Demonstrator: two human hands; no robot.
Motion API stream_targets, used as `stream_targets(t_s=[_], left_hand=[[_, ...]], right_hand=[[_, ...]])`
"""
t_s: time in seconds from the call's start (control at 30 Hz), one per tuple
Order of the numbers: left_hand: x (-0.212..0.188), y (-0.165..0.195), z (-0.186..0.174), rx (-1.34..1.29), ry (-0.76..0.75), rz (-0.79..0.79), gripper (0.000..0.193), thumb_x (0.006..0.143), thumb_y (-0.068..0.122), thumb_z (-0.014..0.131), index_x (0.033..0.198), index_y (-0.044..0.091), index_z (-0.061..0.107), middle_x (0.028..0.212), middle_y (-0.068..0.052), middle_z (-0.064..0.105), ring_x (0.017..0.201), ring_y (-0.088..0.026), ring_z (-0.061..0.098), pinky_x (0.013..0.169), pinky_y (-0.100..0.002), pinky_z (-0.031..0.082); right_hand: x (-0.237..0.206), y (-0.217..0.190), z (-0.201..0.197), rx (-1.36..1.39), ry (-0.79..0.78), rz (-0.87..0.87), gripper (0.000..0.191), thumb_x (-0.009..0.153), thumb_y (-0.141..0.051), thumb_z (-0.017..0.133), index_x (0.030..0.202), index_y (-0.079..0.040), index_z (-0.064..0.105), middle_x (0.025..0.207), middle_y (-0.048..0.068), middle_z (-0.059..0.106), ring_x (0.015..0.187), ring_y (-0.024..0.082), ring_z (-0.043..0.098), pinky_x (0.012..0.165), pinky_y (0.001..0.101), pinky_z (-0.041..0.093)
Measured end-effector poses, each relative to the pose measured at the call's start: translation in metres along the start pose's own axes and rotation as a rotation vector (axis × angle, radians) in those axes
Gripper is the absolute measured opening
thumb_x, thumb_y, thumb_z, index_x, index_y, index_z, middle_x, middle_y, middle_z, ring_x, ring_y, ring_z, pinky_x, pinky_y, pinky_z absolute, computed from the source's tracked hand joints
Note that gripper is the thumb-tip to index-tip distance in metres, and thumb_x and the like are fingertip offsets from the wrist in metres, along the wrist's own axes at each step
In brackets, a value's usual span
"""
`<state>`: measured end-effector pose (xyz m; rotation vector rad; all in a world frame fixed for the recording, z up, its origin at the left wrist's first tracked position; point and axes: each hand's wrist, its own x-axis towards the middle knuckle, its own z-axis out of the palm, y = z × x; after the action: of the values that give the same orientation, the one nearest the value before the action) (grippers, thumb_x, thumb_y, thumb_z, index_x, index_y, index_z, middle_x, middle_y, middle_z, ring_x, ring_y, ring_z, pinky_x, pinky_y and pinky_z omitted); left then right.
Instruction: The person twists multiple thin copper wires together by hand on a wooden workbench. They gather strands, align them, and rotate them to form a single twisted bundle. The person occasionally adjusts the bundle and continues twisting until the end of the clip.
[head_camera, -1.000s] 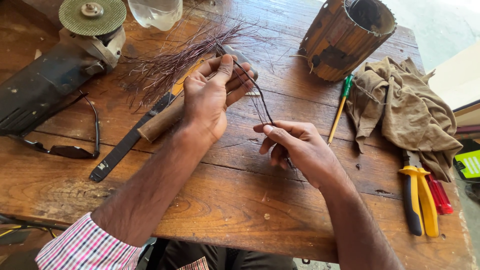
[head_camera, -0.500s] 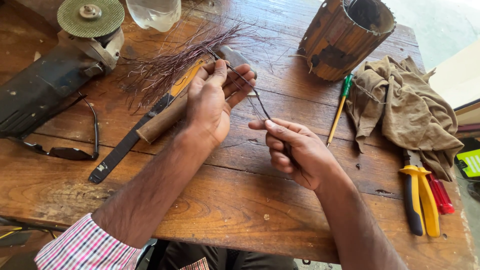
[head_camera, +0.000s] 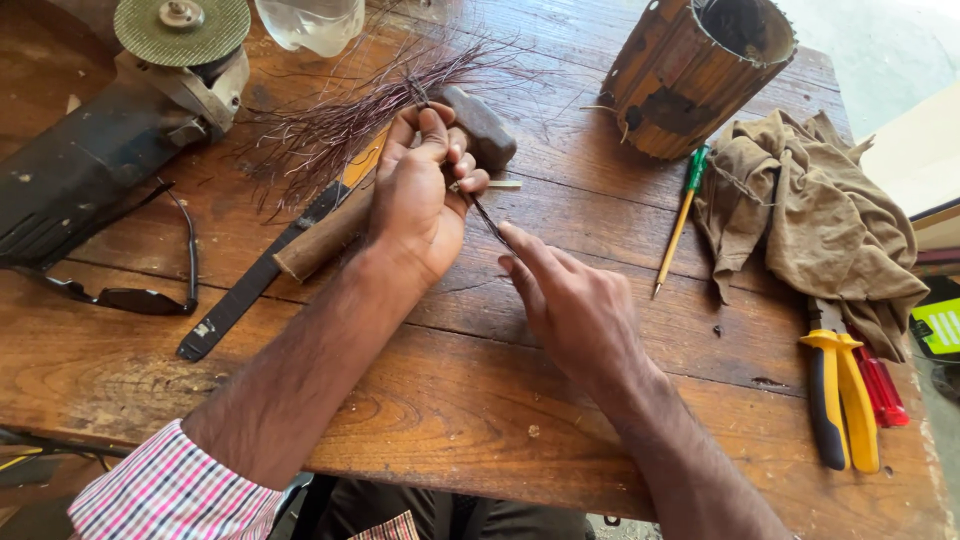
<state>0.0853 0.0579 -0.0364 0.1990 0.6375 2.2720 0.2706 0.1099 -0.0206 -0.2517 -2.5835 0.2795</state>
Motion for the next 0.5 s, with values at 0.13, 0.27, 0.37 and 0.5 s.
stream_targets(t_s=[0.13,0.27,0.37,0.5], left_hand=[[0.002,-0.002,-0.005,-0.009,-0.009,-0.041,0.011,0.109,0.020,0.048,0.104,0.014,0.056,0.077,-0.001,0.051,0.064,-0.010,0.045,0.057,-0.024,0.041],[0.001,-0.001,-0.006,-0.016,-0.144,-0.106,0.013,0.112,0.018,0.046,0.106,0.013,0.057,0.077,0.000,0.049,0.066,-0.009,0.043,0.057,-0.023,0.038],[0.001,0.002,-0.004,-0.051,-0.279,-0.118,0.015,0.114,0.018,0.045,0.107,0.013,0.057,0.076,0.001,0.047,0.066,-0.008,0.041,0.056,-0.023,0.036],[-0.001,0.004,-0.001,0.033,-0.179,-0.029,0.015,0.111,0.012,0.045,0.107,0.012,0.059,0.075,0.002,0.050,0.064,-0.008,0.042,0.054,-0.023,0.036]], right_hand=[[0.001,0.000,-0.007,-0.058,-0.077,0.069,0.028,0.106,-0.026,0.056,0.125,-0.010,0.070,0.089,0.010,0.079,0.059,0.016,0.071,0.048,0.0341,0.056],[0.008,0.005,-0.017,0.937,-0.389,0.682,0.027,0.104,-0.026,0.060,0.122,-0.009,0.069,0.085,0.008,0.076,0.061,0.015,0.069,0.053,0.0316,0.055],[0.009,0.010,-0.023,1.623,-0.499,0.895,0.029,0.102,-0.025,0.063,0.123,-0.007,0.068,0.088,0.008,0.074,0.068,0.016,0.069,0.059,0.0312,0.055],[0.004,0.011,-0.022,1.381,-0.316,0.785,0.033,0.100,-0.024,0.068,0.125,-0.004,0.066,0.093,0.009,0.072,0.077,0.017,0.068,0.067,0.0306,0.056]])
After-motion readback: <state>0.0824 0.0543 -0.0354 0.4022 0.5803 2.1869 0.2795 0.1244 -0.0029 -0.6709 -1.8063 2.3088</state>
